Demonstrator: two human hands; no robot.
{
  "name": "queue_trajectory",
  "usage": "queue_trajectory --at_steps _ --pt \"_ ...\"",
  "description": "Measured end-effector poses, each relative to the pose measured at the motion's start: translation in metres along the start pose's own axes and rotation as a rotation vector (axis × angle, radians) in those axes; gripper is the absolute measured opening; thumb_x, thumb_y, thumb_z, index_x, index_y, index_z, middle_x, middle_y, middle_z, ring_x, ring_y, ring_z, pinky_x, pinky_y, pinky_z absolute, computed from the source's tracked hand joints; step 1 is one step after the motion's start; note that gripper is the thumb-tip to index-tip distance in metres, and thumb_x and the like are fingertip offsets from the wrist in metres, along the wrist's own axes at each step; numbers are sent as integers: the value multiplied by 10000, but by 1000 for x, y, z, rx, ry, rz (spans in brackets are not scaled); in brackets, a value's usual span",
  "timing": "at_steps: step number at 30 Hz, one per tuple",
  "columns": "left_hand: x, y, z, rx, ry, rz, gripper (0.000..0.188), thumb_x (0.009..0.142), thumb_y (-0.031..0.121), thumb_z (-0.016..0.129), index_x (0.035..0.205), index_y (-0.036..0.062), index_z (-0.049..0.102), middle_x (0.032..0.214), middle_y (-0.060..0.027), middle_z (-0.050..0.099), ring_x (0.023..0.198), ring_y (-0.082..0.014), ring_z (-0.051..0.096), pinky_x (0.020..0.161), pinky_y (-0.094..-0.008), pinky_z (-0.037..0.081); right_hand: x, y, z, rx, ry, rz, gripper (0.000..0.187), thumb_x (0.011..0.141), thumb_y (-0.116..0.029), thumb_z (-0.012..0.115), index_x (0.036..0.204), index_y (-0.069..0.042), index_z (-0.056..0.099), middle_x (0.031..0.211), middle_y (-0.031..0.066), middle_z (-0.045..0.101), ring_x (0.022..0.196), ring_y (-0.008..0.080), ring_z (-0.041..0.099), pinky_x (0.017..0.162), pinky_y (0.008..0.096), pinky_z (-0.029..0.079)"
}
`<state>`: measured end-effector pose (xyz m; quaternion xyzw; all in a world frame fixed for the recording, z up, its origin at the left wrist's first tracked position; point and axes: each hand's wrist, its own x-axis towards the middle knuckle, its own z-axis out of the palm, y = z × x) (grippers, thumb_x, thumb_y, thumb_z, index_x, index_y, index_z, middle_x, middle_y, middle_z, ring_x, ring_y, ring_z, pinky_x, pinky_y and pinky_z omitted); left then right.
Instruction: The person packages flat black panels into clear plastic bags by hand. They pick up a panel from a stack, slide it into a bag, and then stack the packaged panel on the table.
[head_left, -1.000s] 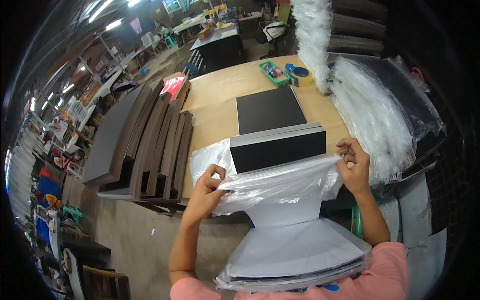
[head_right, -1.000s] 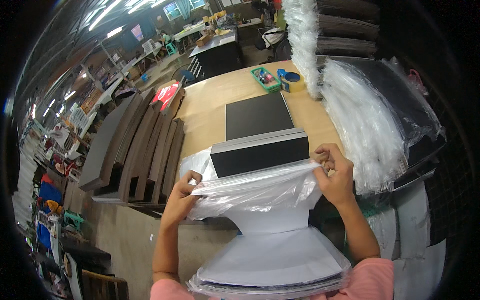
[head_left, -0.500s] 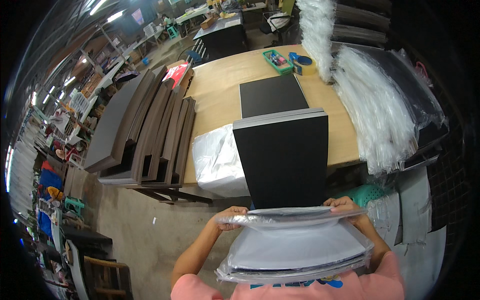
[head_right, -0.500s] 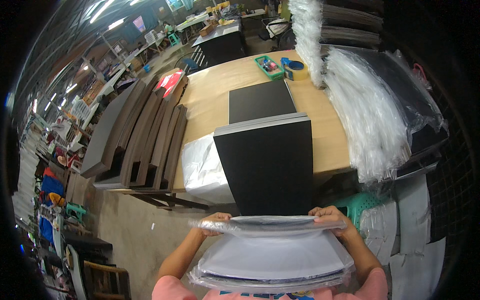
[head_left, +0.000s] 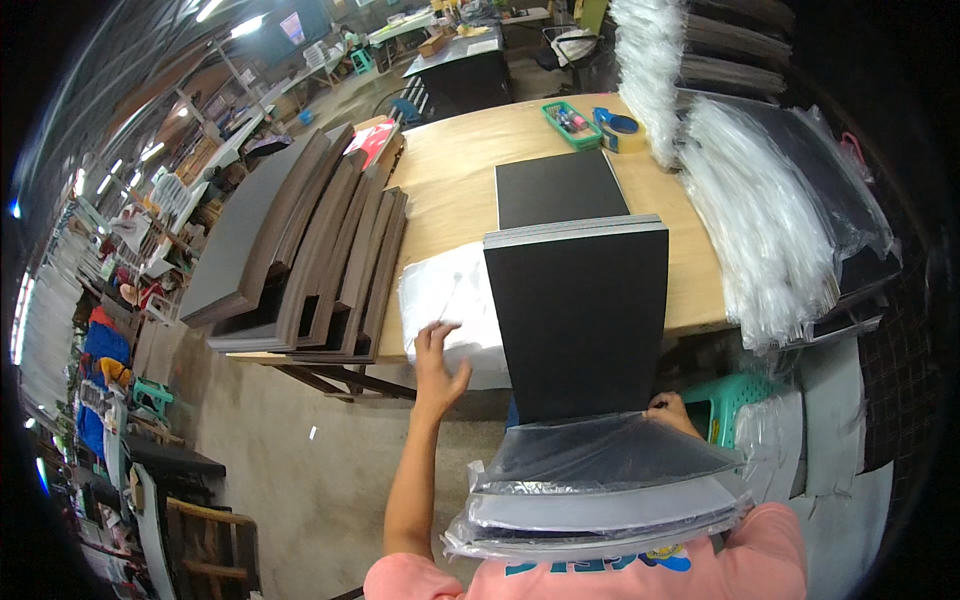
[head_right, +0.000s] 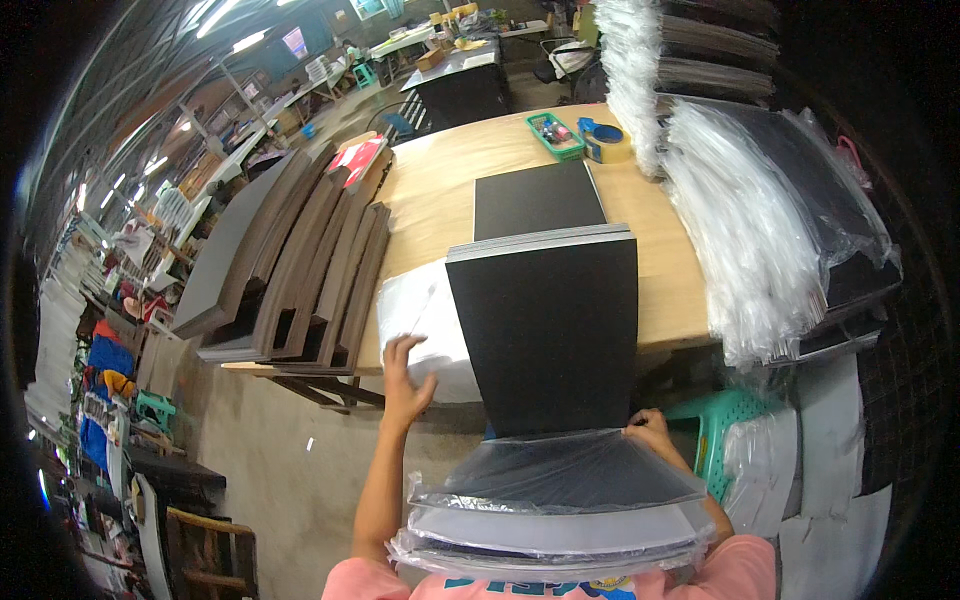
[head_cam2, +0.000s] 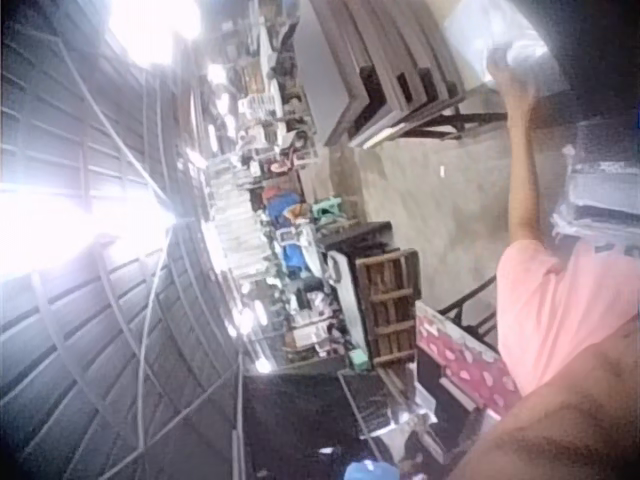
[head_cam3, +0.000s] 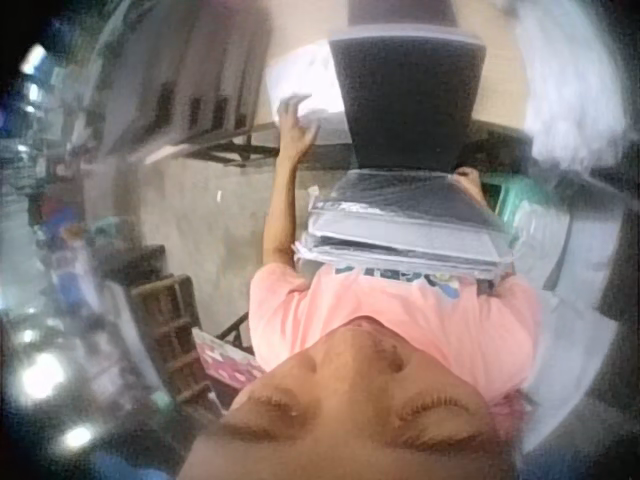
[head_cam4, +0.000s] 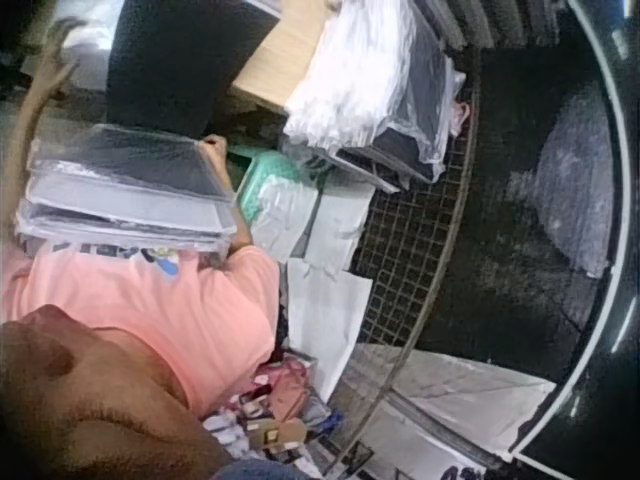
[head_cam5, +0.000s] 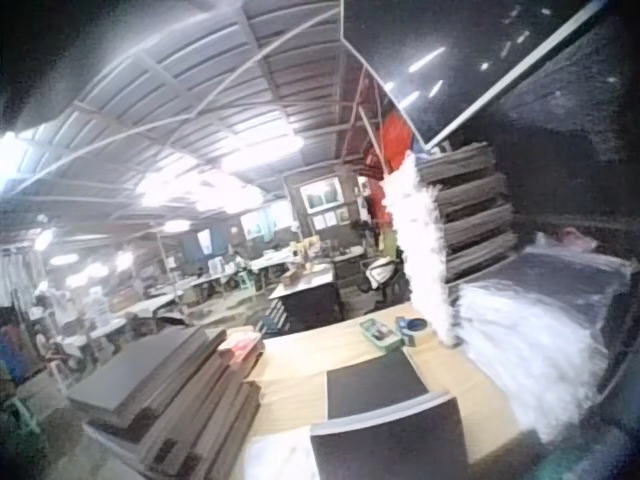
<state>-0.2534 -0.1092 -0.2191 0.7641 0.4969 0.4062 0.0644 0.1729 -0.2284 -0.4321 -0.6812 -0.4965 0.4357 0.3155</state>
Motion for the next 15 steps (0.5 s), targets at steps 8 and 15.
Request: queue_trajectory --at_steps 8,15 --pt "106 -114 51 20 89 -155 202 758 12 602 960 9 598 897 -207 617 849 -375 608 729 -414 483 -10 -132 -67 -447 -468 -221 342 713 -327 758 898 -48 686 785 130 633 699 238 637 655 335 505" --pt "154 -144 32 370 71 -64 85 897 98 510 934 54 573 827 -204 638 793 -393 620 671 -453 475 -11 -346 -89 -603 -581 -662 317 781 -290 704 954 -35 631 727 146 637 704 285 639 636 382 491"
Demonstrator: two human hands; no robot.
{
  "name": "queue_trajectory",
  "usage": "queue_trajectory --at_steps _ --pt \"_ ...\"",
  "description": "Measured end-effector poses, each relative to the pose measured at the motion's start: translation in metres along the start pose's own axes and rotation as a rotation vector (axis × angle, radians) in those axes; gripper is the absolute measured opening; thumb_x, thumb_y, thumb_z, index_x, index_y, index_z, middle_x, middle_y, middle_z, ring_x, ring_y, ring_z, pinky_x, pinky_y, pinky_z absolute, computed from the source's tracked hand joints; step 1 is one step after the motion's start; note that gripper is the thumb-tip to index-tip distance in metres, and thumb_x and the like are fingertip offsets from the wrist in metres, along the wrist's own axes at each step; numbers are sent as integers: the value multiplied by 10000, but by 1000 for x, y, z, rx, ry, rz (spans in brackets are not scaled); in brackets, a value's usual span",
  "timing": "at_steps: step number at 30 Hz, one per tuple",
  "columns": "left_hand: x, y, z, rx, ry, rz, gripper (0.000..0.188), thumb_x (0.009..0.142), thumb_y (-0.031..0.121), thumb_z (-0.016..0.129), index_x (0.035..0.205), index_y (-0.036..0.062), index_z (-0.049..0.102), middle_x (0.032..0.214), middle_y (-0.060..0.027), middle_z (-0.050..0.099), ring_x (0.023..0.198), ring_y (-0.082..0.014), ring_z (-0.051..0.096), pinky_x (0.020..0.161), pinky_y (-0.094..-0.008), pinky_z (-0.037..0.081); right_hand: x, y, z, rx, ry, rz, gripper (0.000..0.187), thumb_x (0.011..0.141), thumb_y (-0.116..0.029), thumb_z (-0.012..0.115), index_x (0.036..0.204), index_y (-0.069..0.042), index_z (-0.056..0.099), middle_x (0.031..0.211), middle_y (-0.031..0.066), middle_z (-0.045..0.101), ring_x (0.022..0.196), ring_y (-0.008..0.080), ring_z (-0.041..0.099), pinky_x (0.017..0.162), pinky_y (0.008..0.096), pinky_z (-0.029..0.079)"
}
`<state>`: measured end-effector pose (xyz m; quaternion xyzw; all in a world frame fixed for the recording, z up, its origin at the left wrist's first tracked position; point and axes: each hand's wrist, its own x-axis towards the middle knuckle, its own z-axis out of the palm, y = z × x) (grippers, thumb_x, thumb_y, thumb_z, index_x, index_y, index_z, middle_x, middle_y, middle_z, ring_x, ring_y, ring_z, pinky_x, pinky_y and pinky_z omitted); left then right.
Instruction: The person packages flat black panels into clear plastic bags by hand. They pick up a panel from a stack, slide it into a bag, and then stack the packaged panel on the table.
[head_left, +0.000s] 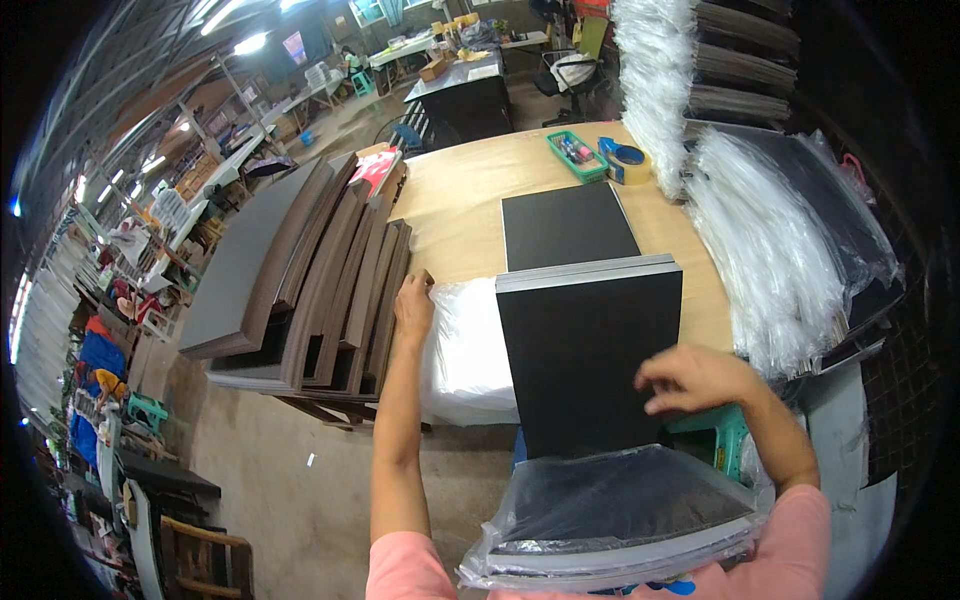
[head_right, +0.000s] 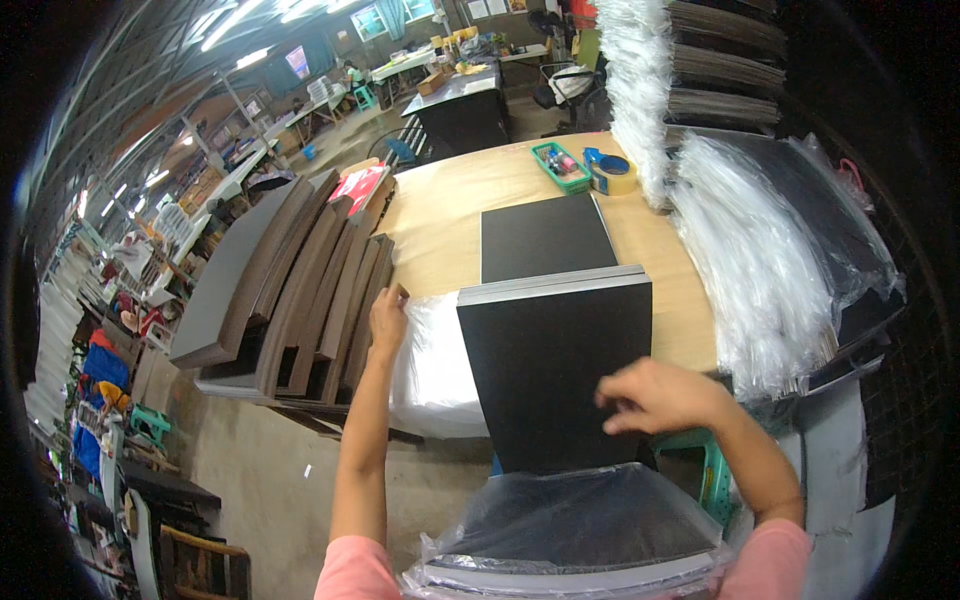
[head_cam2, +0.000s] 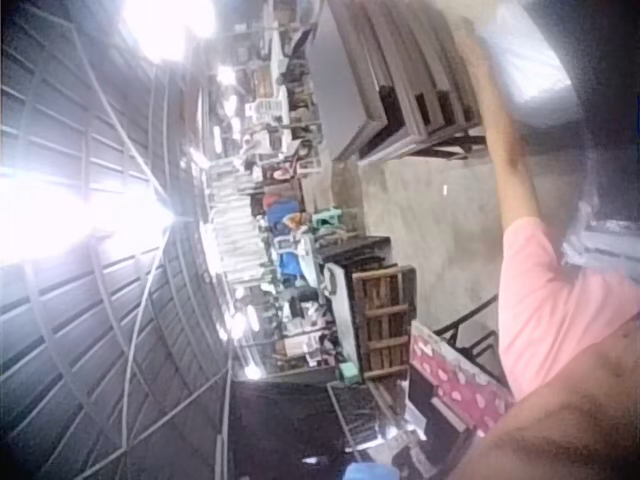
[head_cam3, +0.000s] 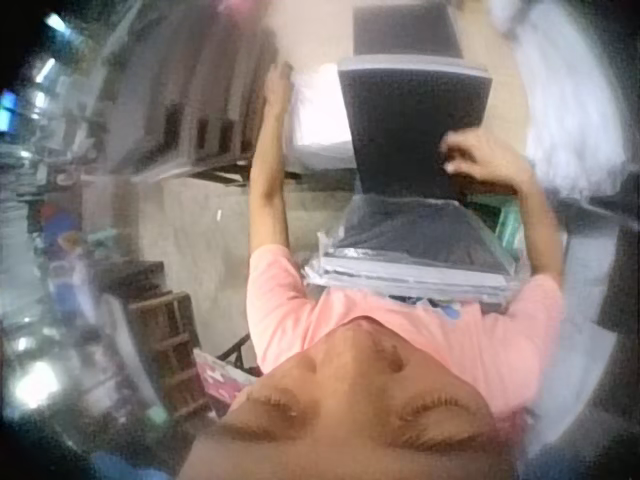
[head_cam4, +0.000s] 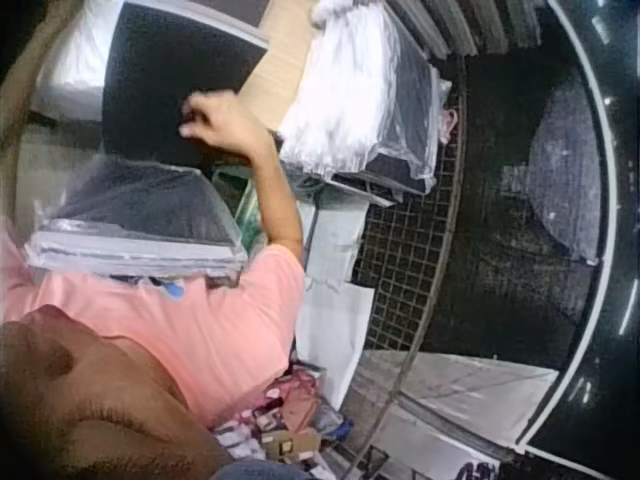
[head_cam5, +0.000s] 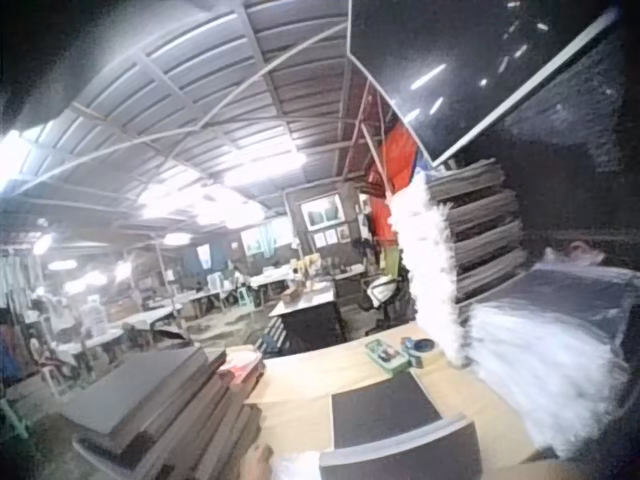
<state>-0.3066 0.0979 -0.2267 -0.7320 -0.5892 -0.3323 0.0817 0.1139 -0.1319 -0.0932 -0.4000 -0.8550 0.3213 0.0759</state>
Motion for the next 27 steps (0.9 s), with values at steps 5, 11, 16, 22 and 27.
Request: queue_trajectory --at_steps 5,11,16,22,27 --pt "22 10 -17 236 -4 125 112 898 184 567 913 74 559 665 -162 601 623 -358 614 548 -445 460 142 -24 -49 -160 357 -328 208 780 -225 671 843 -28 648 784 169 641 761 331 630 685 420 483" --pt "27 43 -24 -351 240 173 238 818 203 699 895 56 528 561 -122 512 469 -211 520 466 -330 394 339 34 -28 -191 291 -284 310 688 -259 741 918 -61 676 902 157 677 903 302 648 800 371 507" --pt "14 31 -12 -580 247 -42 223 867 207 636 934 44 500 607 -66 505 583 -96 529 536 -271 418 367 29 -21 -121 284 -105 289 617 -210 783 856 -72 698 875 149 685 863 301 658 772 381 523" --pt "20 -11 -20 -811 174 -98 483 900 292 583 1279 19 458 844 -94 667 742 -250 642 678 -387 503 359 38 -36 -50 478 -120 158 610 -106 789 722 -46 695 727 133 675 694 261 660 648 358 516" --pt "42 50 -50 -965 -204 -300 631 703 -1 763 1268 -39 483 723 -41 629 642 -95 598 608 -193 459 356 28 -29 -33 496 -65 121 610 -96 768 703 -57 699 734 143 679 713 279 669 675 374 530"
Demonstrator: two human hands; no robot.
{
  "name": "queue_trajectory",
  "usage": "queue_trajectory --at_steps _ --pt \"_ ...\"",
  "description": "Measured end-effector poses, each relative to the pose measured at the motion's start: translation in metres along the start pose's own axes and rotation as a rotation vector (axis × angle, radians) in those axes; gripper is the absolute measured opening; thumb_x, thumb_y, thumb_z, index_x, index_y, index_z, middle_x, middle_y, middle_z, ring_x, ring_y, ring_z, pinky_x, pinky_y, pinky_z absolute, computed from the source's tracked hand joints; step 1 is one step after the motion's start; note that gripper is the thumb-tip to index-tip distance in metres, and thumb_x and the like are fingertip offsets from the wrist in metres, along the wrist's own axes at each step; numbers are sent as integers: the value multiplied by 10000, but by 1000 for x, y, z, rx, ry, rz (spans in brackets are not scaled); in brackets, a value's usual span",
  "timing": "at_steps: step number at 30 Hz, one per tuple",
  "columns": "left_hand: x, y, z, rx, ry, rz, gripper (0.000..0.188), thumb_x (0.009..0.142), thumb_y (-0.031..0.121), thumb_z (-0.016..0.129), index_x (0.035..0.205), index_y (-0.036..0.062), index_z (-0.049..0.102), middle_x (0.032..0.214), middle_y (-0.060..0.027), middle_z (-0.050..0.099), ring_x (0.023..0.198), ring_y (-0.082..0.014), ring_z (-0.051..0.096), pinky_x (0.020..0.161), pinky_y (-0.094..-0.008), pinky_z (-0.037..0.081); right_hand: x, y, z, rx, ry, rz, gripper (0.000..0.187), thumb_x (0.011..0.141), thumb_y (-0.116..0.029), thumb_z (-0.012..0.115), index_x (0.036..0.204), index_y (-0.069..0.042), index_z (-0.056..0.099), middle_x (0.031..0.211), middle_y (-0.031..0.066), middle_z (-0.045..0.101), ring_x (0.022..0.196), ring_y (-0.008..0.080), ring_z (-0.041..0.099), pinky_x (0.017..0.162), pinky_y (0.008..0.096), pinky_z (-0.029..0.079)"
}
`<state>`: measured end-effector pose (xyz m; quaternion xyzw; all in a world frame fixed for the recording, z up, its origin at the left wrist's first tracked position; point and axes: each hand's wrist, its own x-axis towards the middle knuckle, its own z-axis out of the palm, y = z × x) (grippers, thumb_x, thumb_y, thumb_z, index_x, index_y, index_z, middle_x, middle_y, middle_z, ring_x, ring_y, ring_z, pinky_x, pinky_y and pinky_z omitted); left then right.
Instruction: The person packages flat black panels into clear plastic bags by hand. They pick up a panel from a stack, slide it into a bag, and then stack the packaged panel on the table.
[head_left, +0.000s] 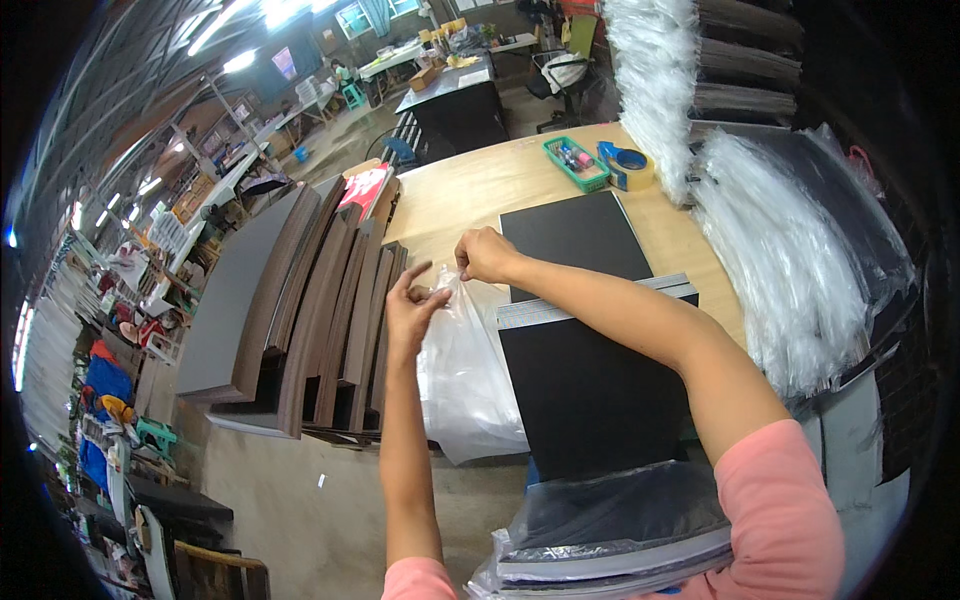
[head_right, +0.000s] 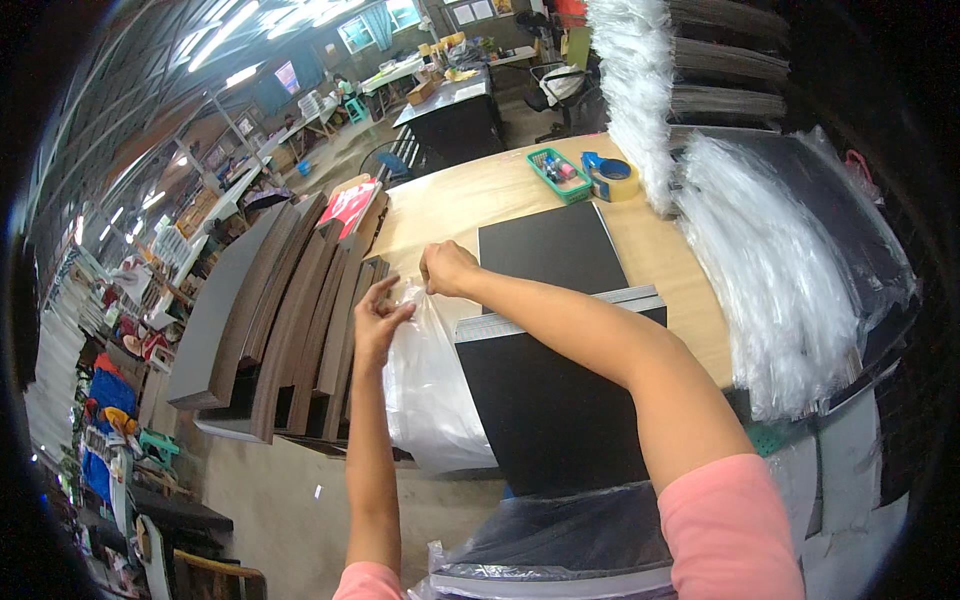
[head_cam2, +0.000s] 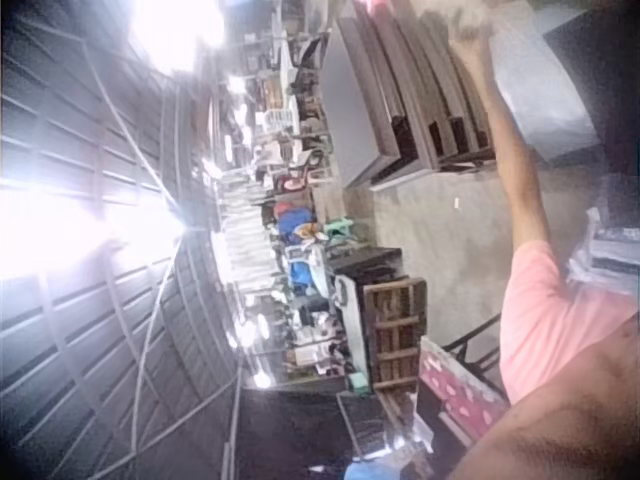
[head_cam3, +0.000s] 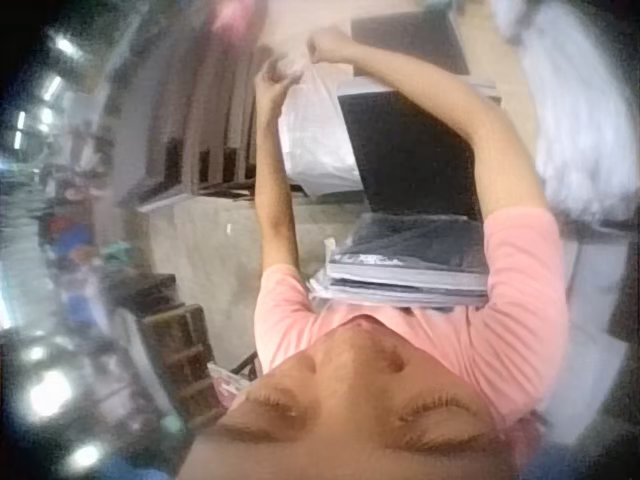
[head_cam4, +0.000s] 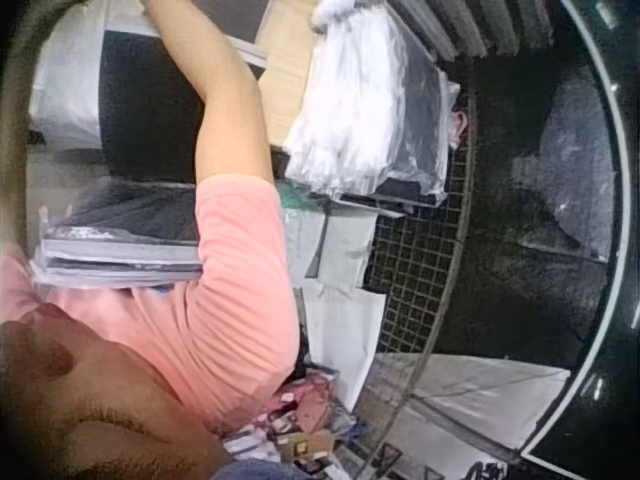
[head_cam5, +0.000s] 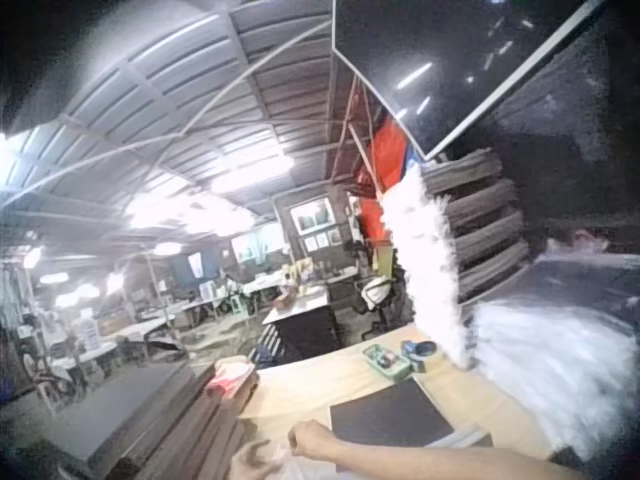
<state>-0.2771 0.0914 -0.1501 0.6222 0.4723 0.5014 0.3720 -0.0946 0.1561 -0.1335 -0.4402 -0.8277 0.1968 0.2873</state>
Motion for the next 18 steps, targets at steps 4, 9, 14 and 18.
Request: queue_trajectory --at_steps 4,9,14,18 --pt "-3 -26 -45 17 -47 -233 450 696 53 787 1093 -64 610 686 -37 612 630 -100 577 573 -238 451 -4 0 -3 -42 95 -46 104 615 -95 751 703 -67 704 750 143 683 739 291 674 694 379 538" --pt "1 -33 -15 202 221 128 686 676 119 816 1250 -56 482 840 -163 688 742 -249 668 709 -338 527 -1 -1 -8 -36 100 -61 98 642 -70 705 740 -70 712 778 144 685 761 300 674 705 382 541" --pt "10 -6 26 -70 116 34 653 697 125 807 1256 -12 498 752 -124 678 632 -170 647 642 -263 505 -3 -4 1 -79 158 -15 63 659 -44 656 697 -75 696 762 165 676 756 320 672 700 398 539" --pt "5 -10 12 251 80 -55 367 747 180 783 1019 -21 640 592 8 546 524 -59 504 526 -210 383 -4 -8 0 -128 179 -26 84 694 -37 611 705 -69 687 772 171 673 763 318 668 692 406 532"
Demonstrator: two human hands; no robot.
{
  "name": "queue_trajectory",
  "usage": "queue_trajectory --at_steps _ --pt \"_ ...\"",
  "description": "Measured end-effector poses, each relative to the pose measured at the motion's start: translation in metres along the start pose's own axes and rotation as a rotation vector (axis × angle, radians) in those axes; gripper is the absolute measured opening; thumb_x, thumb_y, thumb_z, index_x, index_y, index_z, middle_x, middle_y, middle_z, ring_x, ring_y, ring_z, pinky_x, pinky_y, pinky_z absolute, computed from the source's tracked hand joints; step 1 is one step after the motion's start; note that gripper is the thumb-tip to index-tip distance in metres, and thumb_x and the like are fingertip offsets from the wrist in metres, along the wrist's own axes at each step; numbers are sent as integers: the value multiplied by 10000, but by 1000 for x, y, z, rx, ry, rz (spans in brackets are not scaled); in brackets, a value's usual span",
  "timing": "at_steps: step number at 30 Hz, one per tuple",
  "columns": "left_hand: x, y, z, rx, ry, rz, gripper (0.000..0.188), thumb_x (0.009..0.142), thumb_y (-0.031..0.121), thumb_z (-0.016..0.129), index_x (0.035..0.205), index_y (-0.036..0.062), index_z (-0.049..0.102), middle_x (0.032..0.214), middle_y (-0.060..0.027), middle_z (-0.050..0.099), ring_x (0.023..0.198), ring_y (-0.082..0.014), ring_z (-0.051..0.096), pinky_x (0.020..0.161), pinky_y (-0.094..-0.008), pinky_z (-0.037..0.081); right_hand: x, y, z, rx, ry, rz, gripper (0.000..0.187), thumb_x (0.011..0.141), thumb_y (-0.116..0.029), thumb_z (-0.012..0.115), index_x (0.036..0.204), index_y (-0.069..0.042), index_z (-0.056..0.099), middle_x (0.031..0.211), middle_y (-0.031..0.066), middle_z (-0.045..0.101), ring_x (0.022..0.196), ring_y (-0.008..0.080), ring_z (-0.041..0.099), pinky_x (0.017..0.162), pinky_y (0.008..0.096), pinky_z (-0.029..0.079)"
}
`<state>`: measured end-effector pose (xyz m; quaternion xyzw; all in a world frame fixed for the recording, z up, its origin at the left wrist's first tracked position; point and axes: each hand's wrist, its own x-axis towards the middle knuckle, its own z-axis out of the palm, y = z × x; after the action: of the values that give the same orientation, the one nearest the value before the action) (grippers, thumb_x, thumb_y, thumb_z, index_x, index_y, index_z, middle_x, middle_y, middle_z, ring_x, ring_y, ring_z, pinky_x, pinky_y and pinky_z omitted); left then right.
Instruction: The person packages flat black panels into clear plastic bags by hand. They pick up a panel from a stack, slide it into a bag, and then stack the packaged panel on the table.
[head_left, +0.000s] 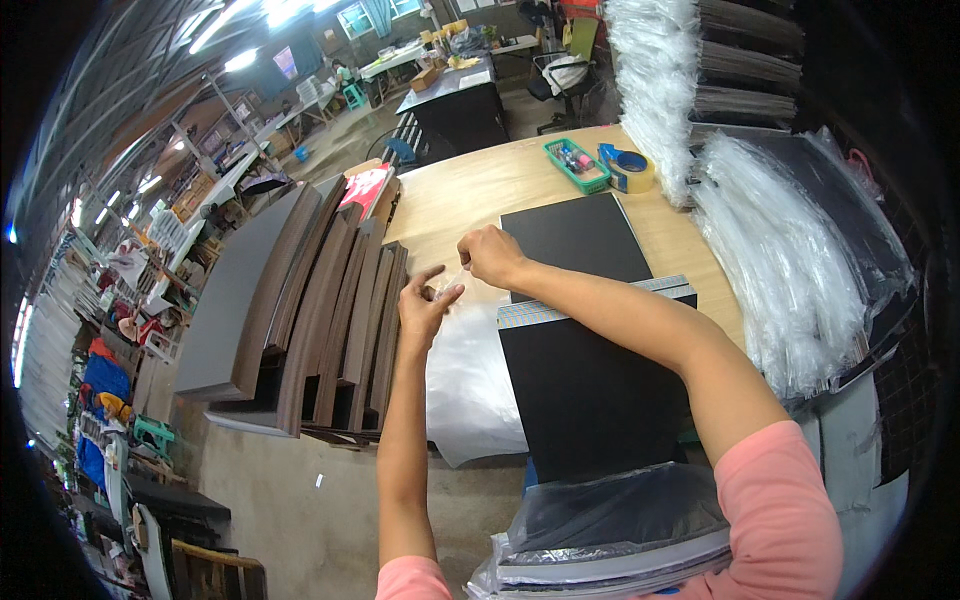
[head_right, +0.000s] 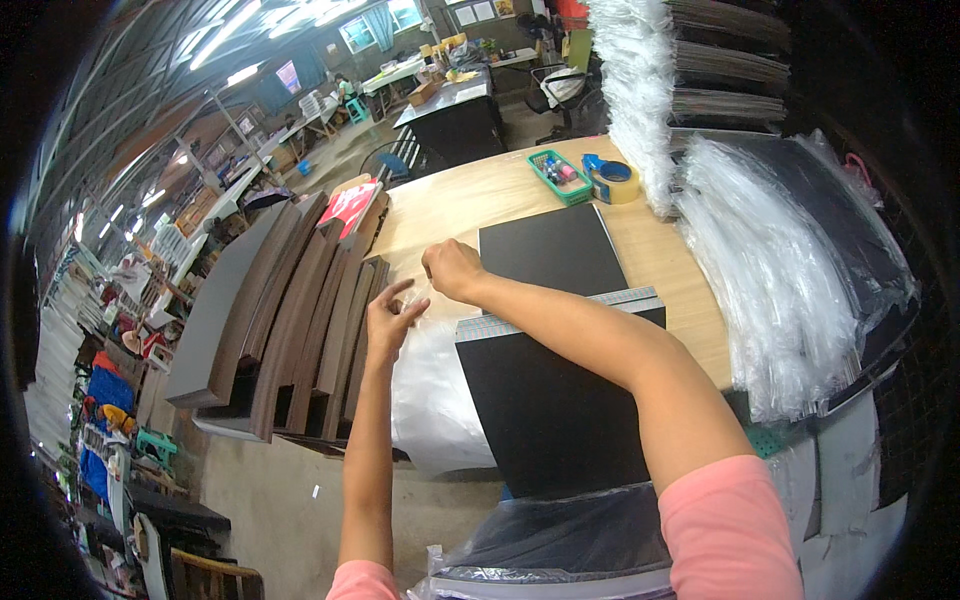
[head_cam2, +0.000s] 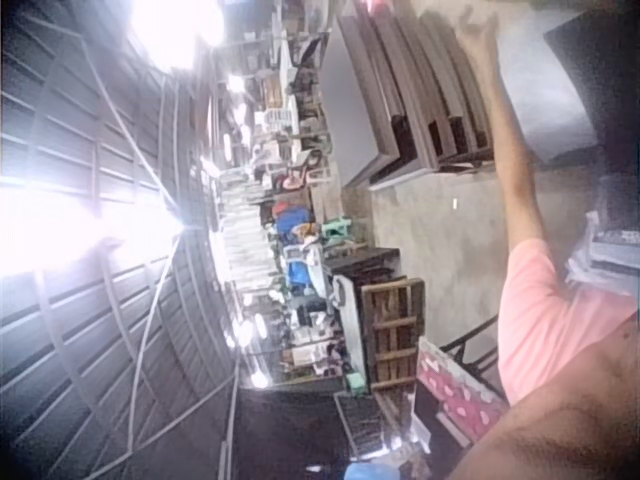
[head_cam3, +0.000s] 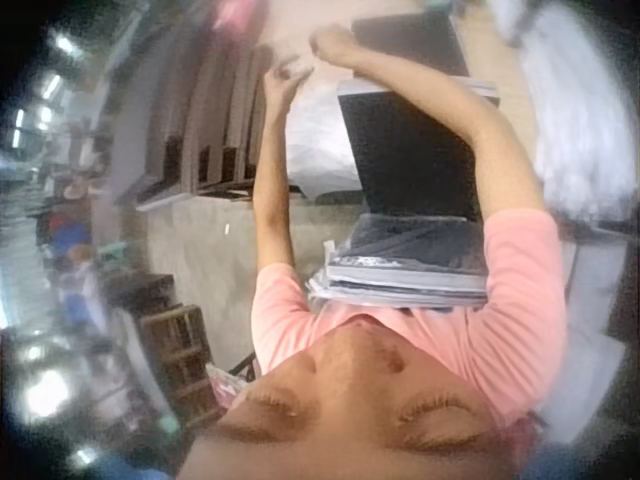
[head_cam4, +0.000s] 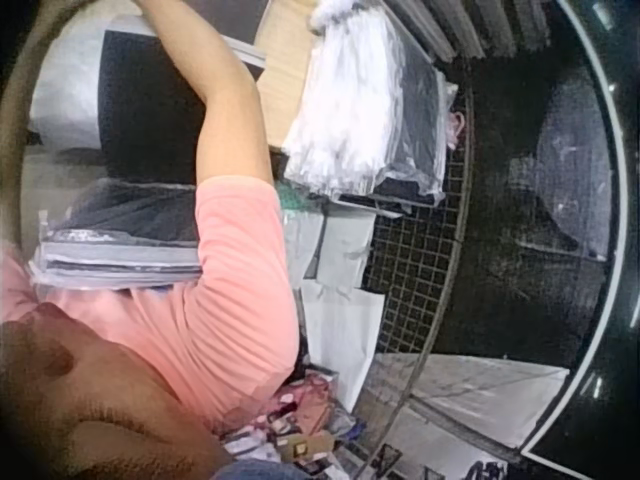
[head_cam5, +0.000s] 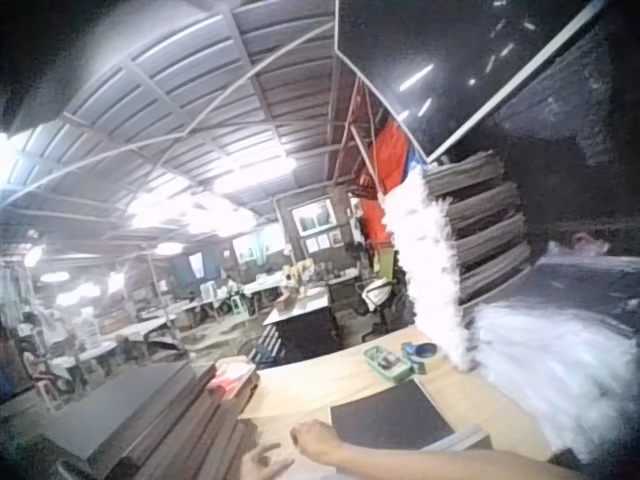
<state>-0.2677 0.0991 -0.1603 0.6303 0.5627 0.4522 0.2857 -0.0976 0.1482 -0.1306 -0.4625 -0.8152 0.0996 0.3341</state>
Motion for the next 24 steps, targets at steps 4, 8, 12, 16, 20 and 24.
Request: queue_trajectory --at_steps 4,8,12,16,20,24 --pt "-2 -8 4 -413 -285 -110 364 854 362 655 880 -1 650 684 0 562 600 -72 469 585 -227 394 0 4 2 -5 -25 -153 122 729 -36 584 811 -52 672 798 179 669 775 325 660 697 405 522" --pt "-28 -7 -10 -358 -979 -115 506 898 468 554 989 -25 626 905 -87 647 788 -199 601 752 -329 471 7 1 7 165 -478 -309 165 794 -69 588 933 11 624 811 186 669 775 295 672 690 387 525" --pt "-97 32 -102 -475 -1228 23 471 895 350 593 1162 -35 553 1022 -104 639 949 -237 602 842 -370 479 -30 -80 -9 926 -1763 40 280 916 -175 560 990 93 593 881 212 676 779 294 682 747 387 548" --pt "-153 34 -139 -634 -1213 223 439 893 335 596 1150 -18 551 1018 -106 633 954 -237 597 842 -372 481 -104 -119 -110 948 -1950 -713 235 848 -224 676 862 10 684 743 107 664 681 178 637 625 287 522" --pt "-187 29 -130 -530 -1182 173 410 901 359 574 1104 3 566 979 -104 632 923 -234 601 825 -370 483 -145 -69 -159 1627 -1062 -509 356 957 -285 468 985 38 615 874 209 659 726 268 651 705 394 529" --pt "-206 38 -91 -839 -955 70 391 910 384 552 1058 23 580 940 -102 632 893 -232 605 808 -368 486 -227 -26 -148 1466 -1474 197 472 955 -397 439 1018 42 603 765 193 666 525 234 617 621 379 530"
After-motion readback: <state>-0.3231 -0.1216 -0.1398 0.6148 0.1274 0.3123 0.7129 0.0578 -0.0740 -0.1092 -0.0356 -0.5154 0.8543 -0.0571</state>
